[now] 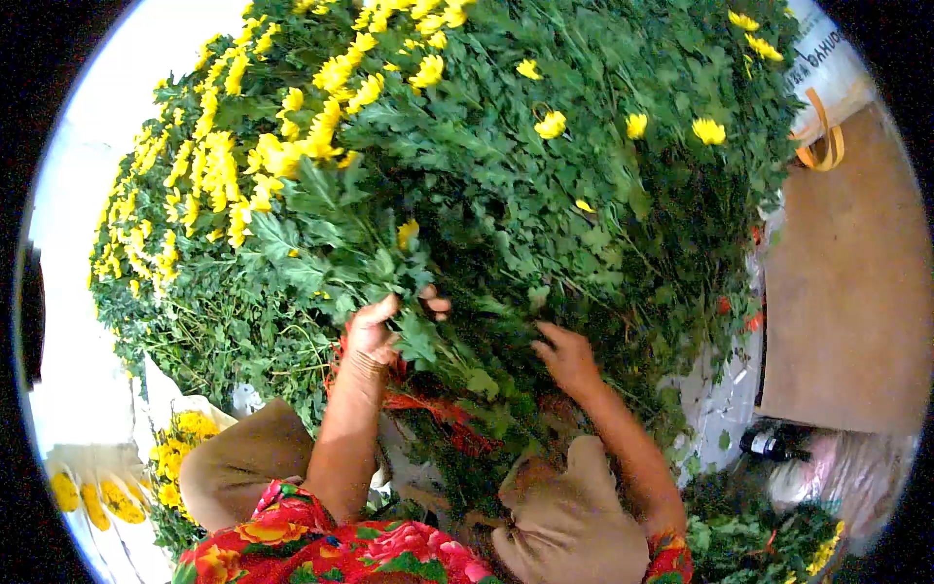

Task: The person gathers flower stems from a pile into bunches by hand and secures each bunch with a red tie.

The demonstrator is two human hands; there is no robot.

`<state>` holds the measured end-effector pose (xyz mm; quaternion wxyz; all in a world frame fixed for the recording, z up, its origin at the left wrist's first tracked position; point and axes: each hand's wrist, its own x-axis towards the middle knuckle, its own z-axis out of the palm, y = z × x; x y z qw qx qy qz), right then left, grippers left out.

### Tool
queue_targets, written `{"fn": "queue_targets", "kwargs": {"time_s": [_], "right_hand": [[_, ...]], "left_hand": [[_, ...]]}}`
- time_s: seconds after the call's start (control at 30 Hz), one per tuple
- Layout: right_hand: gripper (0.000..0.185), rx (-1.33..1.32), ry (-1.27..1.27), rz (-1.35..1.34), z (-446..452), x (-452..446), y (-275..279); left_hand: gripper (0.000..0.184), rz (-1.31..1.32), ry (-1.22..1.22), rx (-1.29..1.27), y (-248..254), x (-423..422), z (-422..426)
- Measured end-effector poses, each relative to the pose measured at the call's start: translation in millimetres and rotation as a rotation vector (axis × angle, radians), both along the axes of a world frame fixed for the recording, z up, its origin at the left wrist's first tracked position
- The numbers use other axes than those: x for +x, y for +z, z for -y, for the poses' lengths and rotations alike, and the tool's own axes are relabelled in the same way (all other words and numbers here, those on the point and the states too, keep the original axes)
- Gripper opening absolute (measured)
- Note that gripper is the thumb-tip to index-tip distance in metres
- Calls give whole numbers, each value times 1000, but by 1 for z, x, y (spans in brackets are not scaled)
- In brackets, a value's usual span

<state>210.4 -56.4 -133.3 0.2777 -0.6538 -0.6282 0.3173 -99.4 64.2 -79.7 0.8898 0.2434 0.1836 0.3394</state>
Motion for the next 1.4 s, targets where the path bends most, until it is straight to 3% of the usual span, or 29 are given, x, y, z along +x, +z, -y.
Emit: {"fn": "queue_targets", "kwargs": {"time_s": [0.03,0.1,0.13,0.2,0.27,0.3,0.33,0.43,0.47,0.53,0.63,0.73,0.8,0.83,0.87,0.93,1.0,1.13,1.2,1.23,1.3,1.4], "right_hand": [[39,70,-68,-125,0,11,-6],[27,140,-329,-196,-6,18,56],[28,259,-345,-49,-8,31,61],[31,361,-425,-197,-12,28,73],[32,294,-455,-216,-17,4,97],[32,308,-500,-128,-20,-9,95],[30,390,-445,-182,-21,-25,99],[28,474,-265,-92,-22,-53,101],[28,455,-218,-26,-19,-58,100],[30,510,-159,-152,-17,-63,92],[24,491,-108,-48,-15,-56,96],[38,447,-21,14,-14,-49,94],[59,428,80,75,-13,-51,101],[75,284,115,-62,-8,-54,100],[75,282,117,-60,-8,-58,102],[74,77,-3,-128,-8,-65,106],[69,150,-16,-144,-6,-61,103],[66,183,-18,-260,2,-47,100],[67,163,38,-188,2,-43,105],[70,85,93,-253,1,-46,109],[75,-70,196,-73,5,-42,95],[79,-97,277,26,11,-47,94]], "left_hand": [[72,-41,-1,-4,3,4,1],[74,-97,7,32,13,15,3],[74,-102,-26,58,14,20,2],[73,-97,-44,85,18,38,7],[69,-61,-22,106,25,58,15],[57,-8,-63,90,27,64,17],[58,-21,-24,70,31,72,21],[61,-443,-11,-141,38,76,29],[44,-449,28,-167,32,81,30],[41,-257,23,-181,28,81,34],[40,-187,48,-178,27,85,38],[39,-124,80,-168,25,89,38],[38,-80,159,-168,27,94,37],[39,-66,141,-202,25,96,38],[39,-51,120,-235,23,98,39],[41,-5,103,-185,25,103,43],[54,110,-29,-108,16,101,42],[96,221,96,34,18,75,21],[67,268,157,4,3,55,15],[63,257,129,-34,-3,52,16],[49,228,44,-151,2,56,19],[38,-156,188,-207,25,69,29]]}}
